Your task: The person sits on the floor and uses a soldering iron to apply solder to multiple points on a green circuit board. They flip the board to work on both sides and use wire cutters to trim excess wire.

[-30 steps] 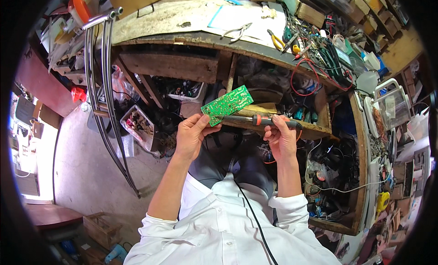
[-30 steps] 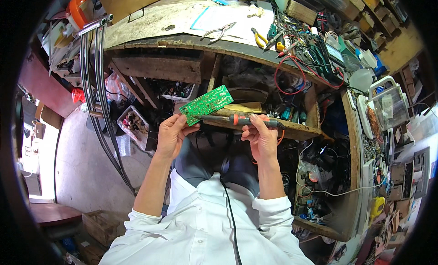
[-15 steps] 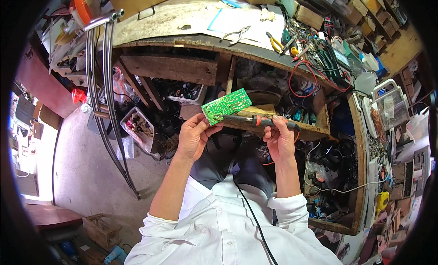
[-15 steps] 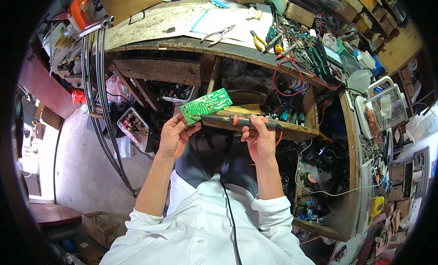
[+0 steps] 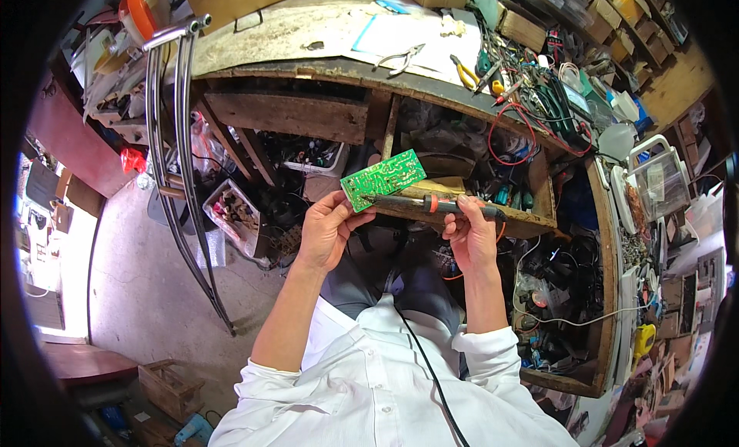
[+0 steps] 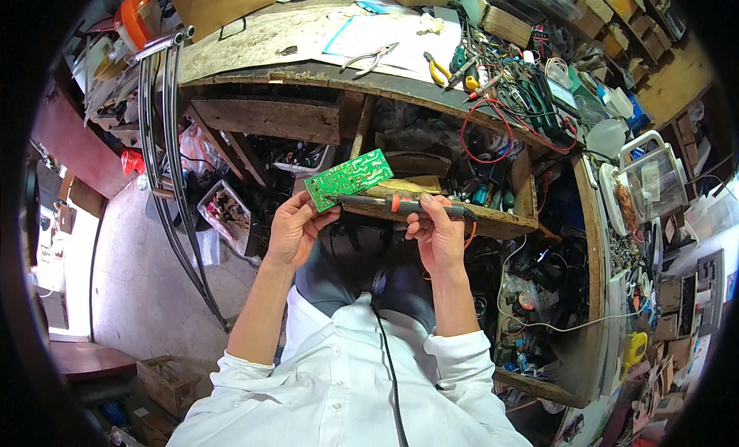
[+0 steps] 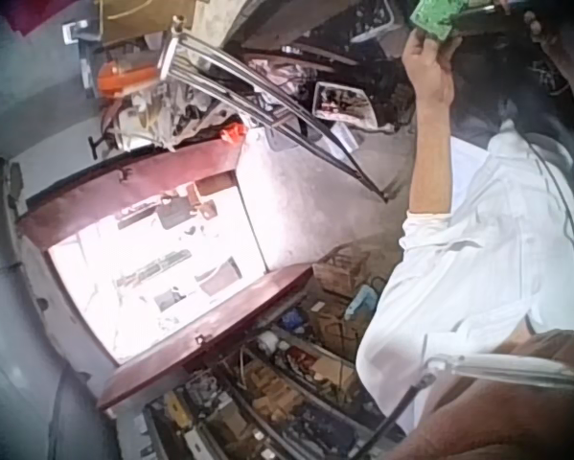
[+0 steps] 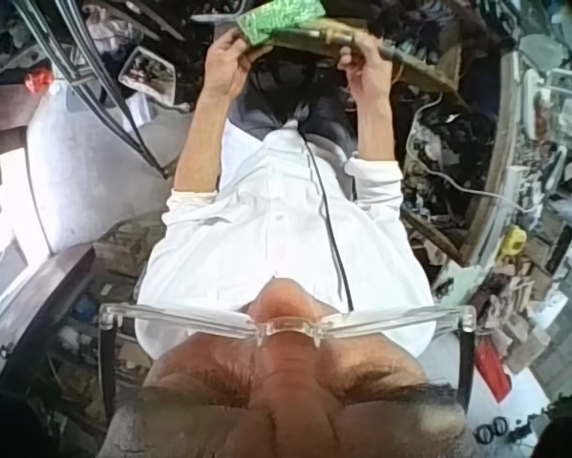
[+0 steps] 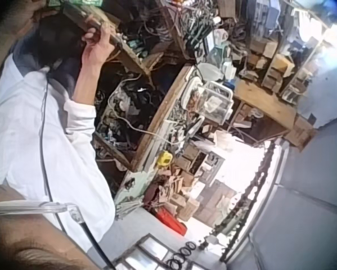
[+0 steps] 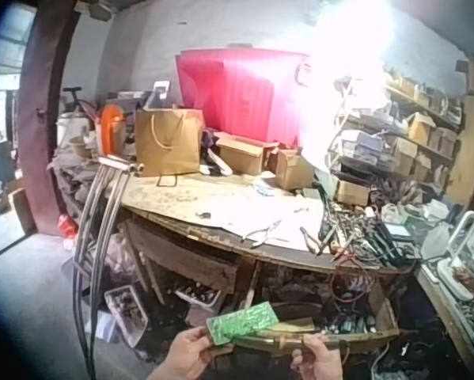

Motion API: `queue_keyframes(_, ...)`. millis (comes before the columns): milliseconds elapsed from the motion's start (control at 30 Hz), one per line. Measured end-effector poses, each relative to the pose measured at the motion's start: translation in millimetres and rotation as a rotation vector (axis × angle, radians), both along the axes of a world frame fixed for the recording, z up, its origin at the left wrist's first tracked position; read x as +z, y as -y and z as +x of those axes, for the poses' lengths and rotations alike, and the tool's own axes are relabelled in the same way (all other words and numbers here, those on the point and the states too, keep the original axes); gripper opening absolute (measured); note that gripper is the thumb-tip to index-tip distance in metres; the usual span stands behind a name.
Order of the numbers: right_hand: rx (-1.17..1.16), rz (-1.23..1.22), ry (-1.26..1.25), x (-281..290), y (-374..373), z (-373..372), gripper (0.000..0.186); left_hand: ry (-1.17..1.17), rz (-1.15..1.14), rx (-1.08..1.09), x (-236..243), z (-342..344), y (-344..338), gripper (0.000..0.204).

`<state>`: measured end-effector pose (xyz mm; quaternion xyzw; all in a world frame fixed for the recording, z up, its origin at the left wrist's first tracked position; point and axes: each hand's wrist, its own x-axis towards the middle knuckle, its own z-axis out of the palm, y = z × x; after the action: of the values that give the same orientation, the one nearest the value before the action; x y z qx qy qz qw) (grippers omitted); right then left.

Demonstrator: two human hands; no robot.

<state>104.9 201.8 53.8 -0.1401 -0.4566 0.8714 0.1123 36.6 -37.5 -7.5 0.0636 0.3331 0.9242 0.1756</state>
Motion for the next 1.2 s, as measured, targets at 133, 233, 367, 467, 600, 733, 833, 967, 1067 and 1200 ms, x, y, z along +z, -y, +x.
queue_keyframes(133,-0.001,-0.01,0.002,0.3,0.4,0.1,0.014,-0.004,0.0,0.004,2.4,1.3,-1.0,0.022)
queue_keyframes(233,0.003,-0.005,0.007,1.0,0.8,-0.1,0.014,-0.005,0.002,-0.005,3.2,1.3,-0.3,0.021)
queue_keyframes(367,-0.004,0.014,0.014,-2.2,0.8,-1.4,0.01,-0.009,-0.001,-0.001,3.1,1.6,-1.1,0.022)
queue_keyframes(467,-0.009,0.007,0.009,-2.8,0.9,-1.0,0.013,-0.009,-0.003,0.006,3.9,2.0,-1.3,0.022)
queue_keyframes(600,-0.011,0.014,0.015,-4.6,-0.8,-1.7,0.014,0.005,0.005,0.009,3.3,1.8,-1.2,0.022)
queue_keyframes(733,-0.017,0.011,0.027,-3.1,0.2,-1.8,0.011,0.001,-0.01,0.015,4.6,2.1,-1.4,0.022)
queue_keyframes(833,-0.019,0.008,0.042,-0.1,1.9,-1.5,0.01,0.009,-0.004,0.019,3.7,1.9,-2.2,0.022)
queue_keyframes(967,-0.033,0.031,0.061,1.1,3.4,-2.3,0.01,0.002,-0.011,0.02,5.8,3.0,-2.9,0.022)
queue_keyframes(1067,-0.033,0.024,0.044,-0.4,2.8,-2.0,0.01,0.003,-0.009,0.022,5.6,3.0,-2.9,0.022)
queue_keyframes(1200,-0.011,-0.009,0.032,-3.0,-0.9,-2.8,0.013,0.003,0.001,0.02,4.4,2.8,-2.4,0.022)
